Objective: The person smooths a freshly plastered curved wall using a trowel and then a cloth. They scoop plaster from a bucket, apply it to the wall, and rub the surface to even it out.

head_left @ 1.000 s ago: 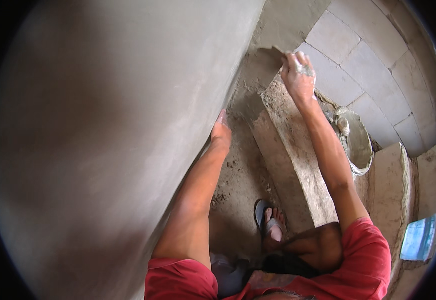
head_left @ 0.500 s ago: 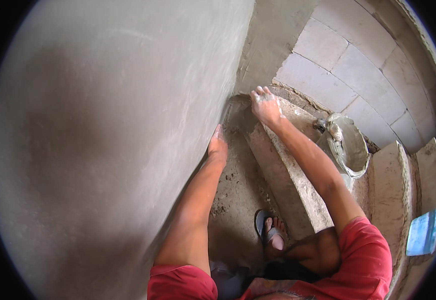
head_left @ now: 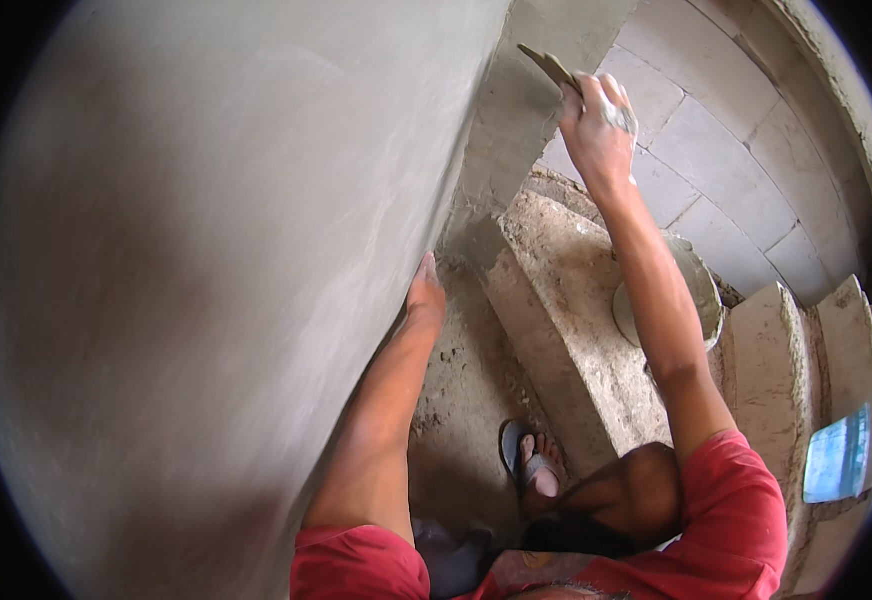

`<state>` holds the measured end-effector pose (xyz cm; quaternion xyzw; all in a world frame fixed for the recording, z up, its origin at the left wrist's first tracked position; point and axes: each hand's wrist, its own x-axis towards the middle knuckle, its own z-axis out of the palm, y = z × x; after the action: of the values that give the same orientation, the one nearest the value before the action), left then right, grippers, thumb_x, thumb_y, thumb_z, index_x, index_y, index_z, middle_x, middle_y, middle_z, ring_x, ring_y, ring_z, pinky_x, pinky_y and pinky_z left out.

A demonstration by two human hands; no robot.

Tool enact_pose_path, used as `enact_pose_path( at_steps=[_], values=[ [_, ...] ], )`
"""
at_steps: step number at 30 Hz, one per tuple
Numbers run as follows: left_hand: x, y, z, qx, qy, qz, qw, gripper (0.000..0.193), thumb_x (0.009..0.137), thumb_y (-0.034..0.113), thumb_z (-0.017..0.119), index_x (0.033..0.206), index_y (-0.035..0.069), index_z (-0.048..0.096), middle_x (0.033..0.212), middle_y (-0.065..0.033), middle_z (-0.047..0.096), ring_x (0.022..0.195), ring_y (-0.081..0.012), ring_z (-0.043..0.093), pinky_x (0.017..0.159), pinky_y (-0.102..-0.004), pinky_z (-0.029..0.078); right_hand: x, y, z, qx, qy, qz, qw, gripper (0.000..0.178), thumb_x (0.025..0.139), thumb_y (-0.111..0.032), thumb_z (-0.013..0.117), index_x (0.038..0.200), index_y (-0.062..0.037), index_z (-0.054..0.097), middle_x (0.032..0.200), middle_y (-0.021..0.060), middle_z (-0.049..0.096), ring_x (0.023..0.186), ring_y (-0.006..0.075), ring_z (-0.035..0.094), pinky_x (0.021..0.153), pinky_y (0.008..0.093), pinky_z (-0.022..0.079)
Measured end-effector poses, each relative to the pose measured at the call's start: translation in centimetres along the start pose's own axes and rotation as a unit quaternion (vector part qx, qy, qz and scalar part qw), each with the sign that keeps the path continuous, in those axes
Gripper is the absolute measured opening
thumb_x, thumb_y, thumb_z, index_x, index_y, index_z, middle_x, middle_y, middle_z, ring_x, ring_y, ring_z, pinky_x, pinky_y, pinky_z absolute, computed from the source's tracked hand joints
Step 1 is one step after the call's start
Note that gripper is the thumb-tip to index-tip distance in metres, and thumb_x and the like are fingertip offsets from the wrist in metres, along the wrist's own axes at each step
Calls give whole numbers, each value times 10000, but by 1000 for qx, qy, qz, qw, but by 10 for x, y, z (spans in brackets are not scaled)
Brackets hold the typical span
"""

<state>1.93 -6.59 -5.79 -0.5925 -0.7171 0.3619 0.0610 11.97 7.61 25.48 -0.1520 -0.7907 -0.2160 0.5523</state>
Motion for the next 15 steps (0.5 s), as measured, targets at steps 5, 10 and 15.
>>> enact_pose_path(
  at_steps=[5, 10, 15],
  values=[
    [3, -3, 1, 5, 0, -2, 1000, 652, 1101, 356, 425, 1619, -32, 347, 1760, -147, 211, 1642, -308, 149, 1331, -484, 11, -97, 4, 3, 157, -237, 232, 930, 216, 986, -146, 691, 1147, -6, 660, 970, 198, 701, 901, 352, 688, 818, 472, 534],
    [2, -1, -1, 7, -5, -9, 1000, 671, 1103, 362, 403, 1629, -42, 309, 1763, -145, 200, 1642, -299, 144, 1335, -482, 11, -195, 33, 52, 309, -230, 364, 848, 224, 982, -156, 737, 1114, 0, 644, 981, 120, 705, 911, 206, 640, 849, 372, 515],
    [2, 3, 4, 18, 9, -25, 999, 677, 1103, 360, 395, 1627, -57, 301, 1765, -150, 192, 1643, -300, 138, 1337, -475, 10, -229, 50, 96, 364, -236, 385, 815, 145, 1002, -67, 715, 1120, -19, 647, 966, 11, 670, 888, 111, 594, 840, 300, 500]
  ],
)
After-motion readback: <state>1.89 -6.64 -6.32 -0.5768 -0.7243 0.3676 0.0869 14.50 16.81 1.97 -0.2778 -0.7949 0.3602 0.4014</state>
